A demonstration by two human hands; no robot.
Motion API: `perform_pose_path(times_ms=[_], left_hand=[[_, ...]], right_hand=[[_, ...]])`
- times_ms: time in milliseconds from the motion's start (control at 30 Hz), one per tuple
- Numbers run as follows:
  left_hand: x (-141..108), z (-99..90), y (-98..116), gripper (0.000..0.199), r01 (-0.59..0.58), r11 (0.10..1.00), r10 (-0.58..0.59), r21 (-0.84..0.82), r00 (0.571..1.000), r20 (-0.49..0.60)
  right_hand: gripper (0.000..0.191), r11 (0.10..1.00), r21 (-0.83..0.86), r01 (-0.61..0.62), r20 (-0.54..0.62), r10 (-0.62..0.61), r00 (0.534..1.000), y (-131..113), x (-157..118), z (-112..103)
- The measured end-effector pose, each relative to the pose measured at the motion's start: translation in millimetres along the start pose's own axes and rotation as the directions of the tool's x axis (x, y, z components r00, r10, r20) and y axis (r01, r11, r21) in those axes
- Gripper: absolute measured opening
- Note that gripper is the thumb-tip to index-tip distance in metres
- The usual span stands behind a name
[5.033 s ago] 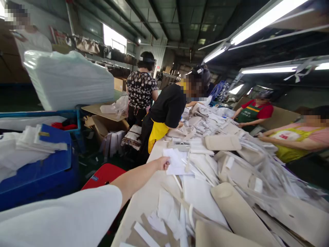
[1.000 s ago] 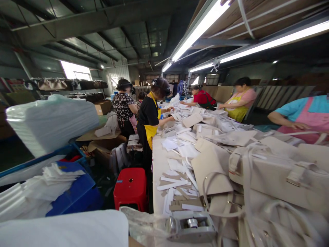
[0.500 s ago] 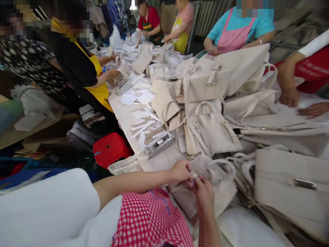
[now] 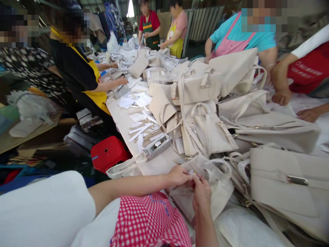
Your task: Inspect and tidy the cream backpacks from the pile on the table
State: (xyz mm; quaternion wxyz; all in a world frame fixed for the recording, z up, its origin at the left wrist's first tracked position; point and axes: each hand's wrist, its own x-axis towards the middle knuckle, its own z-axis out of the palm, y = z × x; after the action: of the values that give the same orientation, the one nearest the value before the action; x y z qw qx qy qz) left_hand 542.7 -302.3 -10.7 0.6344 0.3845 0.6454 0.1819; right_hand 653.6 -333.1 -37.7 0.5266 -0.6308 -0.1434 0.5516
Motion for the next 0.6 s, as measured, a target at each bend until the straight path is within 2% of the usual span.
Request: perform_pose_path(times_ms=[133, 267, 367, 500, 600], left_hand=[[1, 12.4, -3, 0.030, 0.105, 0.982, -0.089, -0.159, 0.991, 0.103], [-1, 14.8, -4, 0.028, 0.110, 0.957, -0.099, -0.268, 0.994, 0.054], [-5, 14.3, -2, 0.030, 0.091, 0.944, -0.090, -0.317, 0.996, 0.017], [-11, 15.5, 0, 0.027, 0.107, 0.932, -0.110, -0.345, 0.994, 0.010], [-13, 17.3, 0, 0.021, 0.126, 0.931, -0.129, -0.343, 0.992, 0.013]], right_hand=[[0.042, 1.000, 0.020, -0.003, 0.000, 0.003, 1.000, 2, 2, -1], [0.044, 0.995, 0.089, -0.047, 0.031, 0.045, 0.999, 4, 4, -6], [0.043, 0.978, 0.180, -0.106, 0.116, 0.086, 0.989, 7, 4, -16], [0.039, 0.946, 0.271, -0.180, 0.212, 0.124, 0.969, 13, 3, -25], [0.042, 0.938, 0.283, -0.200, 0.239, 0.133, 0.962, 17, 1, -23]])
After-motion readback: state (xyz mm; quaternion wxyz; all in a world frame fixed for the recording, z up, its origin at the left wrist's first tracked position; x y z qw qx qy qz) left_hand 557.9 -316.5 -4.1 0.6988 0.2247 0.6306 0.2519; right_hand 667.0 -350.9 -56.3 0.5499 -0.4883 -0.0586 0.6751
